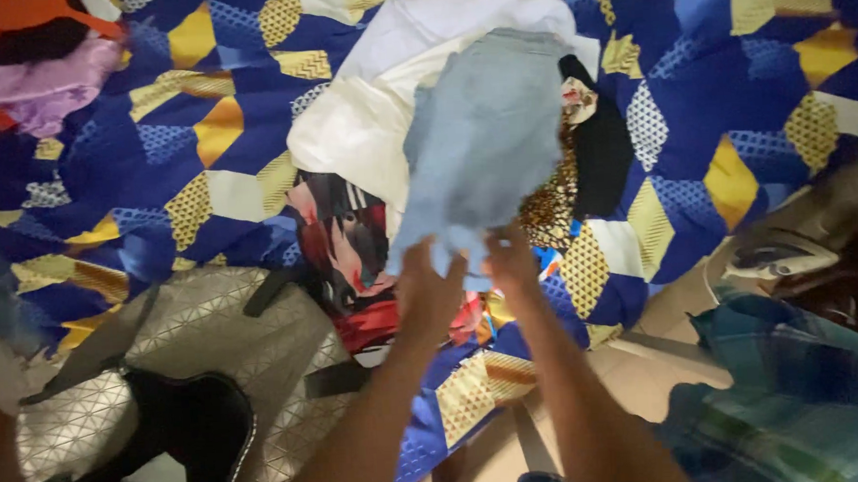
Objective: The person folds a black garment on a small table and places it inside a bag, then folds a patterned yellow and black garment and places it into the same bag.
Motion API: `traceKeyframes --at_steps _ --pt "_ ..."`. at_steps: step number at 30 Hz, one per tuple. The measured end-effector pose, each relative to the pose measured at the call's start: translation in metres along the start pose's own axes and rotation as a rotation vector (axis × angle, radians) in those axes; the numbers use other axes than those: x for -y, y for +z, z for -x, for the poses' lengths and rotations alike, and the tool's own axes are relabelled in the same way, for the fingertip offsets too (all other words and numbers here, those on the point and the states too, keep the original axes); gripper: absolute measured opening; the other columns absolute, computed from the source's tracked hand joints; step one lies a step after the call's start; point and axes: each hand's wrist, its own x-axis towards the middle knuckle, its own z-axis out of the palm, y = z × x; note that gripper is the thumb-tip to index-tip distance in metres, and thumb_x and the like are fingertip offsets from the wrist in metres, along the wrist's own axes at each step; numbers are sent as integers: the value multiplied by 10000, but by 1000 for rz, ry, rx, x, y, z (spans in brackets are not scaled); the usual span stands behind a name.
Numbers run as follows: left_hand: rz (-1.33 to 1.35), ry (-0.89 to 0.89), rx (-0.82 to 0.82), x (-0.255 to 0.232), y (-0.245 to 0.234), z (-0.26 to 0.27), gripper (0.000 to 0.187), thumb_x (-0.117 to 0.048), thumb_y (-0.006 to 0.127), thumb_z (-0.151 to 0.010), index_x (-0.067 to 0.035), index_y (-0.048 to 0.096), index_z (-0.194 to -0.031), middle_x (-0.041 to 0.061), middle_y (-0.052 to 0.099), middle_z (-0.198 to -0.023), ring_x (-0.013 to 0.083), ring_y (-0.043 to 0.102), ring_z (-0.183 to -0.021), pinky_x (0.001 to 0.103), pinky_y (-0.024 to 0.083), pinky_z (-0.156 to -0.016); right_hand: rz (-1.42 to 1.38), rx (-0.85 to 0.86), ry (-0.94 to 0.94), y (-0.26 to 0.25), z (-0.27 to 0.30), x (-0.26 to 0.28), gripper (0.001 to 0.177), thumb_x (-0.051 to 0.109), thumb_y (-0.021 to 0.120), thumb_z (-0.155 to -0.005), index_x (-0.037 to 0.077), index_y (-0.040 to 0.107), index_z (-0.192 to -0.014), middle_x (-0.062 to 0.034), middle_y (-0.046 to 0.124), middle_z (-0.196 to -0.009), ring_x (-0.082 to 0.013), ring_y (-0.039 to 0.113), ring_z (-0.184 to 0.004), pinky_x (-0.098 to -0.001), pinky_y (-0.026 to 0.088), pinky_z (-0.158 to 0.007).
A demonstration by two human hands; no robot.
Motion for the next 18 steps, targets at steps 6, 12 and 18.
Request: traceKeyframes --at_steps 6,12,18 --pt "338 -148 162 5 -75 -44 805 -352 815 -760 -28 476 -1415 184 609 -1257 283 631 -1120 368 516 -918 390 375 -340 82 78 88 284 68 649 -927 43 657 -1210 -50 718 -1016 -140 624 -894 -325 533 -792" --pt "272 -408 211 54 -82 -22 651 -288 709 -791 -65 630 -1398 108 745 -1157 187 692 -1029 304 529 -882 366 746 126 85 118 94 646 165 642 -934 103 451 -1549 -104 711 -1221 -143 631 -1030 -298 506 -874" --pt "25 -298 161 53 -43 -23 678 -436 813 -809 -40 630 -1328 207 674 -1154 311 669 -1049 409 519 -913 179 830 310 71 131 105 752 176 639 -888 123 341 -1576 -68 590 -1454 -149 662 -1187 -307 542 -922"
